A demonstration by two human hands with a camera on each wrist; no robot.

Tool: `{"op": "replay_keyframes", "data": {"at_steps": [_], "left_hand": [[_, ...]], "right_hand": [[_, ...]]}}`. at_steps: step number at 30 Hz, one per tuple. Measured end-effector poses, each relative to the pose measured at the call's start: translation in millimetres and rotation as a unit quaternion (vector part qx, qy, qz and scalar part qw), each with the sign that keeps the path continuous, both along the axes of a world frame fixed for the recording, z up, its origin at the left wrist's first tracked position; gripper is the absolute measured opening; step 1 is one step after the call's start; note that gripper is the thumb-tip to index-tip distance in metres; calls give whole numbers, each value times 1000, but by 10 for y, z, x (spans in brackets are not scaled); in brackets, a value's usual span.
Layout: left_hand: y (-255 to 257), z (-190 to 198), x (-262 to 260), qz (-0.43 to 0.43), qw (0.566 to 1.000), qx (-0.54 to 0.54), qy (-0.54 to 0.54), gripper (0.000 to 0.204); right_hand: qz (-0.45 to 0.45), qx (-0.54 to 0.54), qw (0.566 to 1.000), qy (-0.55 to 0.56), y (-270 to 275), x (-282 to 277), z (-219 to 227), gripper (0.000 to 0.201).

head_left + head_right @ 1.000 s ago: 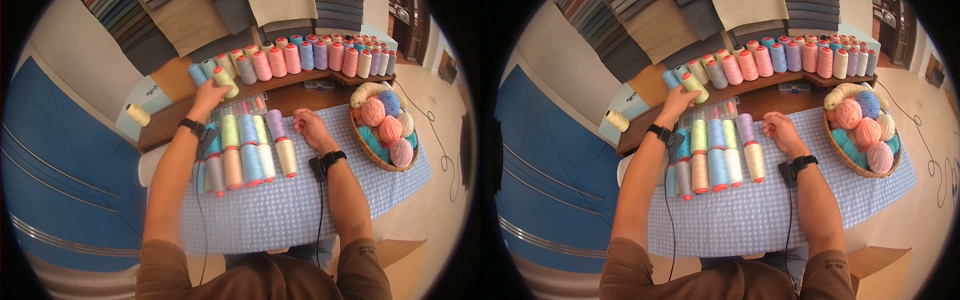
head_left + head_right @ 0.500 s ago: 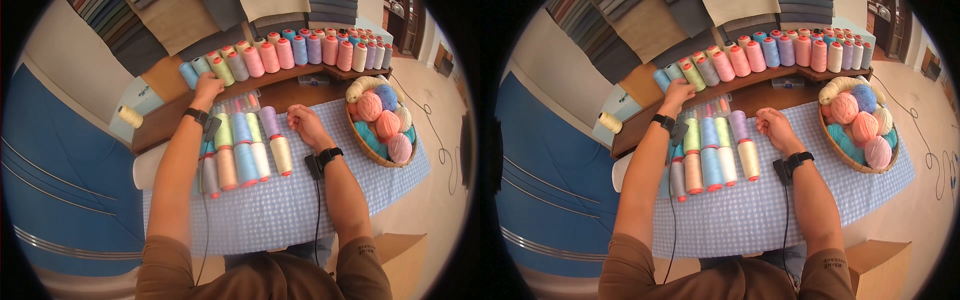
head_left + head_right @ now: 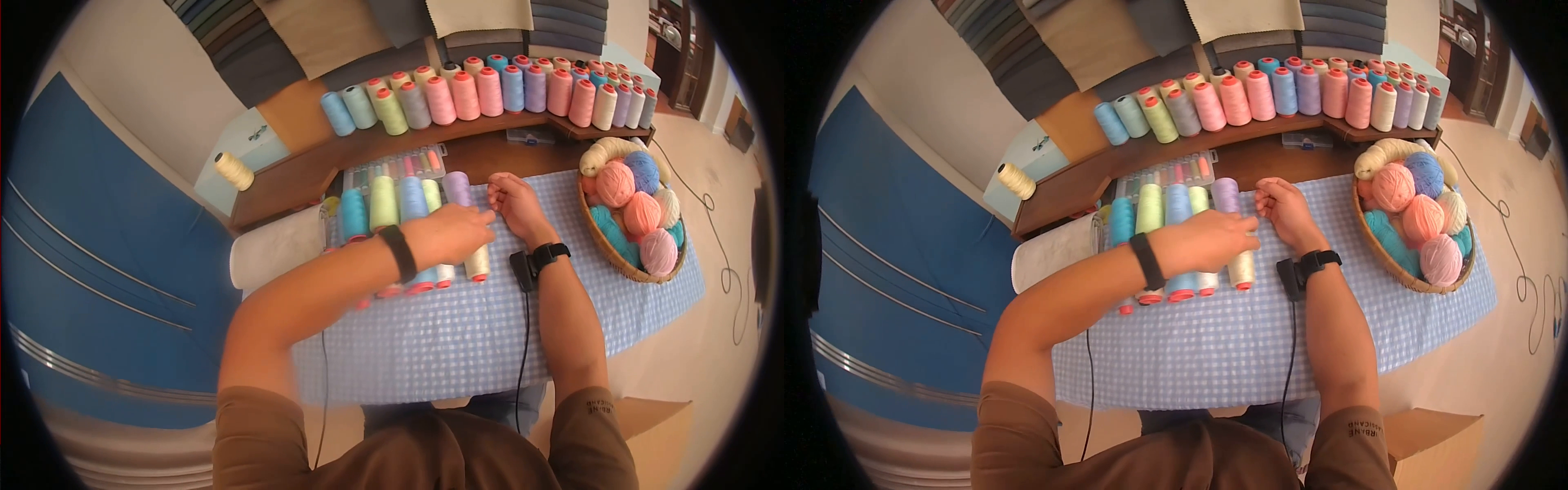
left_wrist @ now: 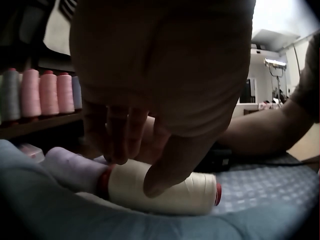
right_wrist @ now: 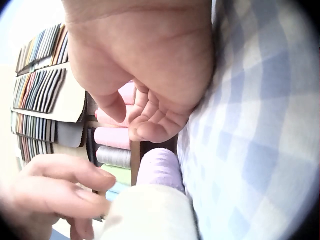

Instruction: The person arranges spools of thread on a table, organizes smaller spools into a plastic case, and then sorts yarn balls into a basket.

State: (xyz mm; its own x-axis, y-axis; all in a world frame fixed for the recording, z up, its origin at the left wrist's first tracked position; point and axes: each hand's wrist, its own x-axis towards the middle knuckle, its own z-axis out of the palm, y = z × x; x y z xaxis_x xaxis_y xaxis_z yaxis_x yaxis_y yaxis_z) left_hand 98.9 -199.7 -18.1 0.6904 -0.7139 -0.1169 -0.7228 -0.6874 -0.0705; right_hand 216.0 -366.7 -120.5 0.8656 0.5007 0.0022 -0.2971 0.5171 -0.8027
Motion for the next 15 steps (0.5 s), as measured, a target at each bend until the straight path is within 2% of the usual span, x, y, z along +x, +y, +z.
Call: {"op": "replay_keyframes", "data": {"at_steps": [4, 7, 10, 12, 14, 15], "left_hand": [[-64, -124, 61, -13, 997, 72, -35, 31], [3, 5, 31, -11, 1000, 28, 10, 32], [228, 387, -66, 46, 986, -141, 75, 39], [522, 466, -41, 62, 956, -285, 32, 49], [862, 594, 7, 138, 924, -355, -25, 51], [1059, 593, 56, 212, 901, -376, -38, 52]], "right_hand": [[3, -5, 1000, -7, -10, -10, 22, 10], [4, 0, 1000, -7, -3, 1, 7, 11], [4, -1, 1000, -5, -2, -15, 14, 11], [0, -8, 1000, -4, -7, -35, 45, 11], [-4, -19, 1000, -4, -5, -44, 70, 11], [-5, -20, 1000, -5, -2, -41, 71, 11]]}}
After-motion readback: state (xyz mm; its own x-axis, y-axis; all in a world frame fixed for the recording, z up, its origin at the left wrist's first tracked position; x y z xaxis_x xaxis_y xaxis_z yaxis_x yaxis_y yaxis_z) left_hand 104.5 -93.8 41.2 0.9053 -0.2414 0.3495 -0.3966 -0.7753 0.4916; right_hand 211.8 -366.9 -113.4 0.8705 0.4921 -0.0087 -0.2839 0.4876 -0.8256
